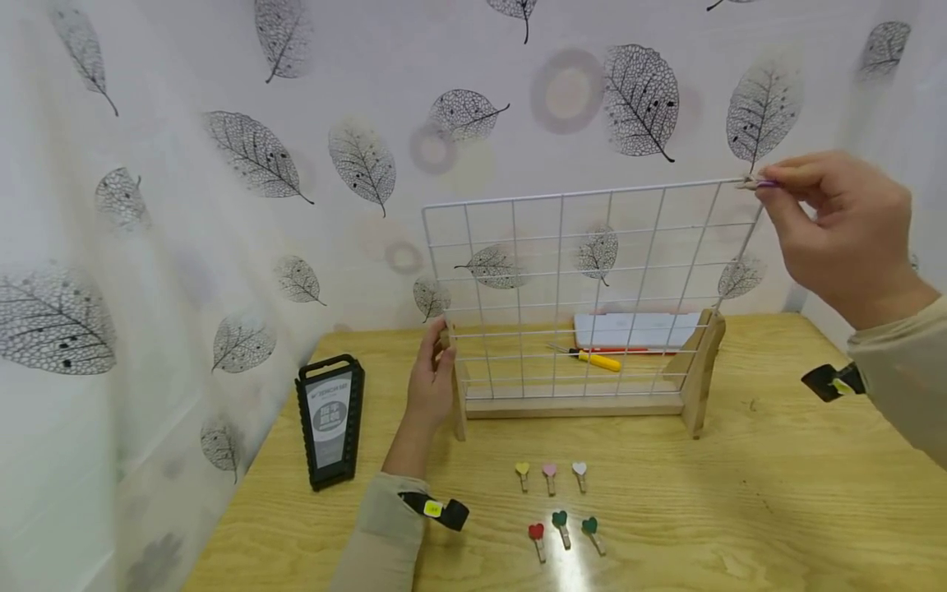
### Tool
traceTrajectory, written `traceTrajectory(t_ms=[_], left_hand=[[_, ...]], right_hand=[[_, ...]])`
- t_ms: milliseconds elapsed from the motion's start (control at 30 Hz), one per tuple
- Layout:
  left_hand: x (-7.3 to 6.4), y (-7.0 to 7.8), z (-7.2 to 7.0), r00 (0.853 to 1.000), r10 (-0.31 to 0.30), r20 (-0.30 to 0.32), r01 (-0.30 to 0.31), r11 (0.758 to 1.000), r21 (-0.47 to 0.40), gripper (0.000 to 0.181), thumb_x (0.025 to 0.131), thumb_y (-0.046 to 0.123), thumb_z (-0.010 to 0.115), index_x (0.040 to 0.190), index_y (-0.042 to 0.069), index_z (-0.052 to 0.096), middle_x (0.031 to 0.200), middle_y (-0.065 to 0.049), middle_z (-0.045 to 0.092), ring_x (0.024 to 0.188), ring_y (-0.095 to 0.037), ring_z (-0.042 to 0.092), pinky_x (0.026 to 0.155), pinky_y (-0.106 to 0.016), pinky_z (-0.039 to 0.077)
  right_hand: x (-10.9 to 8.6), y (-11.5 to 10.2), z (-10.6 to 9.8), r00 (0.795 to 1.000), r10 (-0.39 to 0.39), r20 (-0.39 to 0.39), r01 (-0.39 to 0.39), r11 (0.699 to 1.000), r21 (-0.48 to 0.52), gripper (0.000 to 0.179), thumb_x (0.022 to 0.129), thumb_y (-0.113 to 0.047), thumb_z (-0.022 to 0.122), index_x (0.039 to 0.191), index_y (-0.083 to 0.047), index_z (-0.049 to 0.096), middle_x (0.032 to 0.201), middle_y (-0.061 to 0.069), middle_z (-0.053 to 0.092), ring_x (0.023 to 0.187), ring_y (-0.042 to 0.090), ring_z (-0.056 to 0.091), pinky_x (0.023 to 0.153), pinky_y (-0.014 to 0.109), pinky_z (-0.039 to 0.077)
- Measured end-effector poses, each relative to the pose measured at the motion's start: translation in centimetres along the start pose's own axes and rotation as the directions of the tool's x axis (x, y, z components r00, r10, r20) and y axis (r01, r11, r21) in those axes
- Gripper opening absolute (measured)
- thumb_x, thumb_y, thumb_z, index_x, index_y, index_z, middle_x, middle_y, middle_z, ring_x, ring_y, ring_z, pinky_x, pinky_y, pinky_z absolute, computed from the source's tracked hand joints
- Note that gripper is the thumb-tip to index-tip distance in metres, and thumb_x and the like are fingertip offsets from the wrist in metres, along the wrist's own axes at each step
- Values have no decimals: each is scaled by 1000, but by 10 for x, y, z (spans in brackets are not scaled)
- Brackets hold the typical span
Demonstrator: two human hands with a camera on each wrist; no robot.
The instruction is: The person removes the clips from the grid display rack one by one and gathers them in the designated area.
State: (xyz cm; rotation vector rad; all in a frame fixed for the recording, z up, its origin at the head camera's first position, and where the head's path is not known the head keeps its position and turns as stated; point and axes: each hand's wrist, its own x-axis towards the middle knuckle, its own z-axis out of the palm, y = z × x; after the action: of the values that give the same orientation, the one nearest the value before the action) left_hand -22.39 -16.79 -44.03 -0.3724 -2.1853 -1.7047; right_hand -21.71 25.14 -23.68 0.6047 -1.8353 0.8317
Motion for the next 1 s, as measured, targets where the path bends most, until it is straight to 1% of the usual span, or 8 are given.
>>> traceTrajectory(t_ms=[200, 333, 433, 533, 633, 767, 900, 1000], left_hand=[[3, -2, 0, 1000, 30, -3, -30, 1000, 2, 48, 109, 19, 45, 156, 18, 35, 146, -18, 48, 131, -35, 48, 102, -56, 42], [3, -2, 0, 999, 32, -4, -32, 999, 8, 48, 109, 18, 44, 156, 17, 34, 145, -21, 48, 130, -35, 49, 101, -56, 42], [3, -2, 0, 999, 33, -6, -33, 999, 10, 49, 109, 19, 44, 156, 17, 33, 144, -24, 47, 127, -36, 50, 99, -56, 43], [2, -2, 0, 999, 36, -5, -36, 999, 13, 49, 109, 21, 44, 157, 16, 33, 144, -24, 47, 127, -35, 50, 99, -56, 44], [2, -3, 0, 999, 33, -4, -33, 999, 15, 50, 109, 22, 44, 157, 15, 32, 144, -22, 48, 127, -35, 50, 98, -54, 45], [2, -3, 0, 1000, 26, -4, -26, 1000, 8, 50, 109, 24, 44, 157, 16, 33, 144, -21, 48, 125, -38, 51, 96, -54, 46], [3, -3, 1, 1000, 29, -10, -29, 1000, 6, 49, 109, 23, 45, 157, 17, 34, 142, -20, 50, 123, -37, 53, 93, -52, 48], [2, -4, 1, 1000, 26, -15, -26, 1000, 9, 49, 109, 22, 45, 156, 18, 34, 142, -17, 51, 123, -33, 53, 94, -51, 48]], right_hand=[[-20, -13, 2, 986, 30, 163, -46, 994, 97, 27, 83, 21, 67, 108, 11, 72, 103, -21, 70, 93, -6, 67, 79, 9, 47], [-38, -26, 7, 963, 76, 257, -116, 982, 146, 29, 83, 20, 69, 110, 9, 72, 101, -17, 71, 90, -4, 68, 78, 9, 48], [-51, -39, 13, 942, 123, 312, -193, 960, 204, 28, 83, 18, 70, 110, 8, 70, 98, -11, 73, 86, 1, 68, 74, 10, 49], [-63, -52, 17, 906, 169, 387, -285, 921, 265, 25, 85, 17, 70, 107, 6, 68, 96, -5, 73, 83, 6, 69, 70, 13, 51], [-78, -64, 23, 874, 160, 459, -320, 901, 294, 23, 85, 16, 70, 103, 1, 68, 93, -2, 72, 80, 8, 68, 64, 16, 50], [-102, -79, 34, 825, 118, 553, -334, 890, 309, 25, 86, 11, 73, 99, -10, 71, 90, -3, 73, 79, 10, 68, 63, 20, 50], [-130, -90, 49, 768, 51, 638, -379, 840, 389, 25, 87, 7, 74, 99, -15, 72, 89, -4, 72, 78, 12, 68, 68, 25, 54], [-153, -96, 60, 712, -14, 702, -416, 797, 438, 21, 90, 2, 73, 99, -17, 70, 89, -6, 72, 77, 11, 68, 69, 28, 55]])
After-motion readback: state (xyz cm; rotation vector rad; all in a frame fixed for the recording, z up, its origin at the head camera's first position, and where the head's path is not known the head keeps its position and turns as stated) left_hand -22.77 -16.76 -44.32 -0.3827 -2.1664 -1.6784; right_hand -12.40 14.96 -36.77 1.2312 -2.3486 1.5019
